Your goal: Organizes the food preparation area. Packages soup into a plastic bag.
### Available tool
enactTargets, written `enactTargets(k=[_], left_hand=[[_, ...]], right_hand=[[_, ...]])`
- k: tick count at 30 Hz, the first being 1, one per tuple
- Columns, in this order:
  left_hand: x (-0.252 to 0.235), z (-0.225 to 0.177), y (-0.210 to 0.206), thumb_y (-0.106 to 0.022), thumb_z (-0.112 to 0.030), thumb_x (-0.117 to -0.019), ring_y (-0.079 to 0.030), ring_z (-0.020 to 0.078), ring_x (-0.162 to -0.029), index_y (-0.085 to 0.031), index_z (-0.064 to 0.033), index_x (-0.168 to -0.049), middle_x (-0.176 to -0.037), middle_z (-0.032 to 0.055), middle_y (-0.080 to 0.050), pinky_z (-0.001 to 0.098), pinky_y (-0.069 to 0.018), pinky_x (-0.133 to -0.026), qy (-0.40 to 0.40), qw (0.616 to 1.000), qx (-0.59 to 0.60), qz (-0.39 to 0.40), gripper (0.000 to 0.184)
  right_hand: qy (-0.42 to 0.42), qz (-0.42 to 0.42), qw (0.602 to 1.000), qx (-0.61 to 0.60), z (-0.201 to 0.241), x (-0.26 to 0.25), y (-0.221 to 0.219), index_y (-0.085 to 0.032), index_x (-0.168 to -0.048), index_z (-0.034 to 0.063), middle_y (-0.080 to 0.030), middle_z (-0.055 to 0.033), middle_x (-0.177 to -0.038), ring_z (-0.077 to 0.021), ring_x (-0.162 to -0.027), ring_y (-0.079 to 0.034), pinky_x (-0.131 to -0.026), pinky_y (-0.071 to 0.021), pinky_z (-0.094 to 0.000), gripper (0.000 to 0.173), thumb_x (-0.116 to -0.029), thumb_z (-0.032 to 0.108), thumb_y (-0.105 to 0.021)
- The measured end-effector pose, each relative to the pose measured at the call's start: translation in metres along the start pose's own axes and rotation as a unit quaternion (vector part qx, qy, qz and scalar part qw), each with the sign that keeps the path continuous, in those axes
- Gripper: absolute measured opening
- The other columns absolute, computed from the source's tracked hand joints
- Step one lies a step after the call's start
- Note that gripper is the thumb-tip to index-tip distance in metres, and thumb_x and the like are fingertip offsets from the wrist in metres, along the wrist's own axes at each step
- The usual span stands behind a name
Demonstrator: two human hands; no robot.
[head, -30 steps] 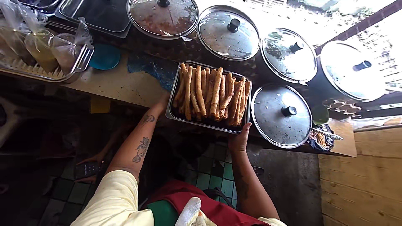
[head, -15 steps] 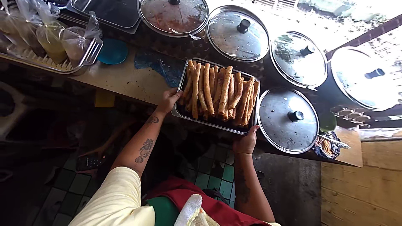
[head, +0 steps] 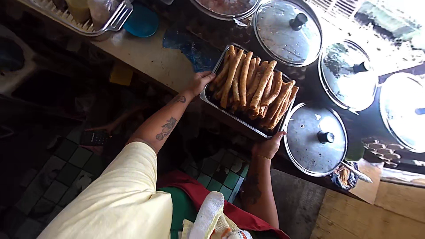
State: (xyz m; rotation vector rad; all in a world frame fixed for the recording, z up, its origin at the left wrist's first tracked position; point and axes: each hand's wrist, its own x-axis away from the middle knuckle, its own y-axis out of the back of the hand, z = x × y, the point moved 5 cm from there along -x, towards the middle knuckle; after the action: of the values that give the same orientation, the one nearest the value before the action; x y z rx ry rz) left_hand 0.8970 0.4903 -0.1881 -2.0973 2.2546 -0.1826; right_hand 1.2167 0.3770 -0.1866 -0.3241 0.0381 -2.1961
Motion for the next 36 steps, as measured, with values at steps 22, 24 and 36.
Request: enactTargets(k=[22,24,36], left_hand=[[-0.005,-0.011,-0.001,-0.042,-0.02,-0.1111,-0.06,0.0225,-0.125,-0.063,0.0034,-0.134,-0.132,0.02,-0.065,0.0387,-0.0434,-0.109,0.052,0.994,-0.093,0.008,0.038],[-0.009,-0.013,-0.002,-0.041,-0.019,-0.1107,-0.062,0.0224,-0.119,-0.065,0.0037,-0.129,-0.126,0.0199,-0.067,0.0397,-0.0454,-0.105,0.043,0.992,-0.115,0.015,0.038],[-0.005,-0.011,-0.001,-0.044,-0.018,-0.11,-0.065,0.0189,-0.105,-0.069,0.0033,-0.121,-0.113,0.017,-0.07,0.0385,-0.049,-0.096,0.023,0.992,-0.124,0.015,0.035]], right_hand=[[0.058,0.022,0.993,0.103,0.001,0.001,-0.001,-0.034,-0.155,0.0065,-0.052,-0.0138,-0.148,-0.0217,-0.134,-0.055,-0.111,-0.0473,-0.0447,0.064,-0.1124,0.046,-0.006],[0.058,0.02,0.993,0.102,0.002,0.0,-0.001,-0.035,-0.155,0.0078,-0.053,-0.0132,-0.148,-0.0217,-0.135,-0.055,-0.112,-0.0471,-0.0447,0.065,-0.1121,0.047,-0.006],[0.088,-0.043,0.99,0.098,0.001,0.001,-0.002,-0.046,-0.147,0.002,-0.059,-0.0147,-0.138,-0.0208,-0.125,-0.061,-0.106,-0.0506,-0.0414,0.065,-0.113,0.045,-0.011]])
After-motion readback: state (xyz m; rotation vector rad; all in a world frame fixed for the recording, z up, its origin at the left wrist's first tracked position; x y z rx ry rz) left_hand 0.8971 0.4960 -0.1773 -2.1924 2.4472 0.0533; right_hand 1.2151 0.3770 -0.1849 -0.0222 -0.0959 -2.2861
